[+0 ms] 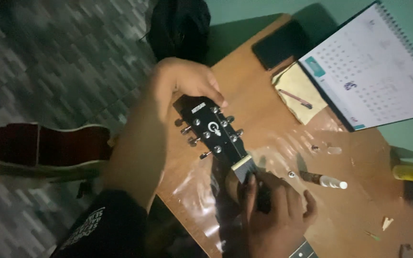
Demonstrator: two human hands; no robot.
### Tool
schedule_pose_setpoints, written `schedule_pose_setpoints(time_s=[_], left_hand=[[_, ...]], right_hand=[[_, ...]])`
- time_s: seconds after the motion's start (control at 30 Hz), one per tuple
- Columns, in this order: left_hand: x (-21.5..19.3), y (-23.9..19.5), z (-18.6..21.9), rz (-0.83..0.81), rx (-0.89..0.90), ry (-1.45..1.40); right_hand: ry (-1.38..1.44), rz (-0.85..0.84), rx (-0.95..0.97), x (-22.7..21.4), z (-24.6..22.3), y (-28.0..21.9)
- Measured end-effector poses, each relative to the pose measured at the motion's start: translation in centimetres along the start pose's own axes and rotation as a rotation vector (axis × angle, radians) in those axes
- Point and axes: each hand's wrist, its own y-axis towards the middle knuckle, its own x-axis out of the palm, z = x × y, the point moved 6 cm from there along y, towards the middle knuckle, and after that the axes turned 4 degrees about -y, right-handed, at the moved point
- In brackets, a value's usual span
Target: The person changes the strings on an acoustic guitar. They begin by adjusting the tuning pegs on the headstock, then use a small tool to work on the bridge area. The person then handles a new guitar string, threading it through the bridge and winding it onto the tuning pegs.
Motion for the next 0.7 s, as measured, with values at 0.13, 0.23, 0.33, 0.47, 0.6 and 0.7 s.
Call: schedule_pose_setpoints(time_s=[0.13,0.23,0.33,0.47,0.6,0.7], left_hand=[[0.3,0.2,-0.3,-0.039,-0.043,-0.207],[0.2,0.3,-0.2,-0.003,0.027,0.015],[0.1,-0.3,0.2,0.017,0.024,0.005],[0.4,0.0,0.0,0.069,0.027,0.063],[0.4,-0.8,0.5,0.077,0.007,0.128],[0.5,-0.7,0.6,0.058,0.007,0.080]], right_hand=[[-0.046,-0.036,0.014,0.2,-0.1,0.0],[0.037,-0.094,0.016,-0.4,-1.0,0.9],[0.036,-0.137,0.001,0.0,-1.1,0.8],[-0.020,-0.092,-0.018,0.2,-0.8,0.0],[-0.069,-0.078,-0.011,0.6,-0.2,-0.5],[-0.002,-0.058,0.012,0.7,0.1,-0.7]])
